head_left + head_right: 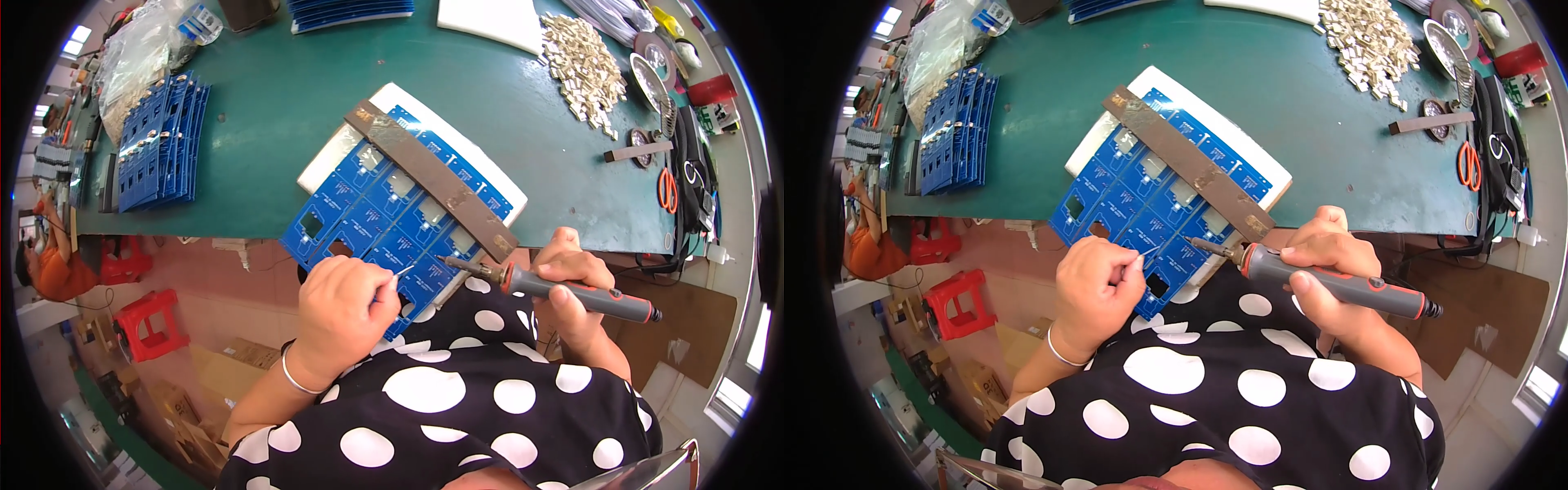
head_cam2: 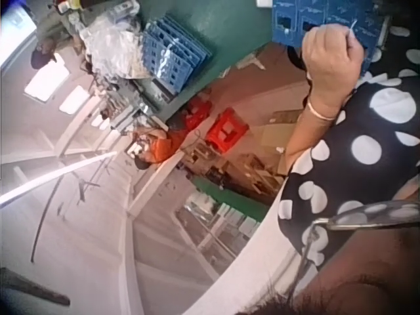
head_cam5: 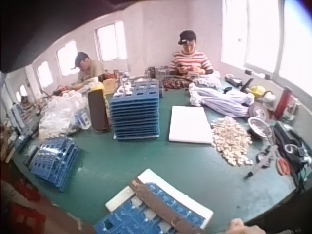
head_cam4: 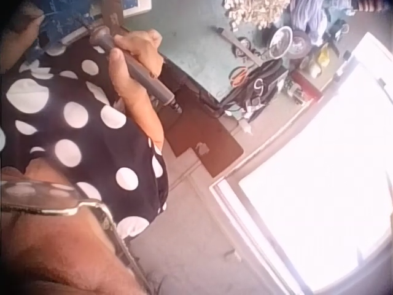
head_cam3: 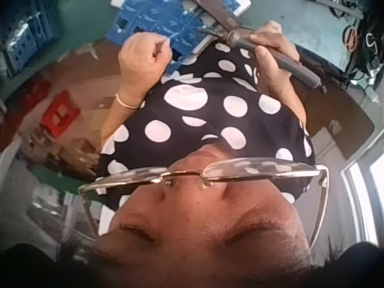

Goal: The person places a circuit board onto a base block, secures it with a metal bar, and solders components onto the board using a soldering iron and solder wire.

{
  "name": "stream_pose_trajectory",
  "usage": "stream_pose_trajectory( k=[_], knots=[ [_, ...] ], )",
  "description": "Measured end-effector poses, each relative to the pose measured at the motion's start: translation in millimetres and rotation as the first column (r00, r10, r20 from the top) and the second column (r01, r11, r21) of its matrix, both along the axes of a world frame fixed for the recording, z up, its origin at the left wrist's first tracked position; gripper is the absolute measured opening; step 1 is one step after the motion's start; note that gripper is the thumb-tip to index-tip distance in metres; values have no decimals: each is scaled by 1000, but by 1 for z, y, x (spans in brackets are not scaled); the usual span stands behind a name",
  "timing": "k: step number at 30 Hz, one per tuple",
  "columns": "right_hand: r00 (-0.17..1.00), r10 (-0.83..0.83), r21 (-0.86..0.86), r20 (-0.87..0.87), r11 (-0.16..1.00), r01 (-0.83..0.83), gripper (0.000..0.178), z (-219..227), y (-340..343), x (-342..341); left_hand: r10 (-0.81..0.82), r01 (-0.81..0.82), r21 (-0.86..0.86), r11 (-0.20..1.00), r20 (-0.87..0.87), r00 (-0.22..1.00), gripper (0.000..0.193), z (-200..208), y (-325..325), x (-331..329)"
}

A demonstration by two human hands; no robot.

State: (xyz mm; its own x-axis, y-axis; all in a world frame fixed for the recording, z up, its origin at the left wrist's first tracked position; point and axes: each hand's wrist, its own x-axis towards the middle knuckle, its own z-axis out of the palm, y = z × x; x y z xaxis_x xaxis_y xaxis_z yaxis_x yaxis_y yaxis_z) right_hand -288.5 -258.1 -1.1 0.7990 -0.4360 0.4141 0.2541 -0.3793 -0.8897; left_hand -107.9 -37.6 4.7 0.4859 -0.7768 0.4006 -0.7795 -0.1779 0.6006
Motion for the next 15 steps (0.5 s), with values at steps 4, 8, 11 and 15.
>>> stream_pose_trajectory(
  k=[4, 8, 11, 15],
  knots=[
    [999, -12, -17, -38, 1000, 11, 23, -3, 1, -11, -118, 110, 71, 991, 124, 985, 23, -4, -12, -6],
    [998, 19, 12, -57, 1000, -19, 20, -6, 1, -17, -155, 141, 110, 984, 127, 980, 23, -2, -15, -8],
    [996, 43, 58, -73, 998, -39, 17, -6, 0, -19, -164, 150, 116, 982, 124, 979, 22, -1, -16, -9],
    [996, 46, 66, -83, 997, -40, 17, -6, 0, -21, -185, 167, 159, 973, 108, 977, 20, 0, -18, -10]
  ],
)
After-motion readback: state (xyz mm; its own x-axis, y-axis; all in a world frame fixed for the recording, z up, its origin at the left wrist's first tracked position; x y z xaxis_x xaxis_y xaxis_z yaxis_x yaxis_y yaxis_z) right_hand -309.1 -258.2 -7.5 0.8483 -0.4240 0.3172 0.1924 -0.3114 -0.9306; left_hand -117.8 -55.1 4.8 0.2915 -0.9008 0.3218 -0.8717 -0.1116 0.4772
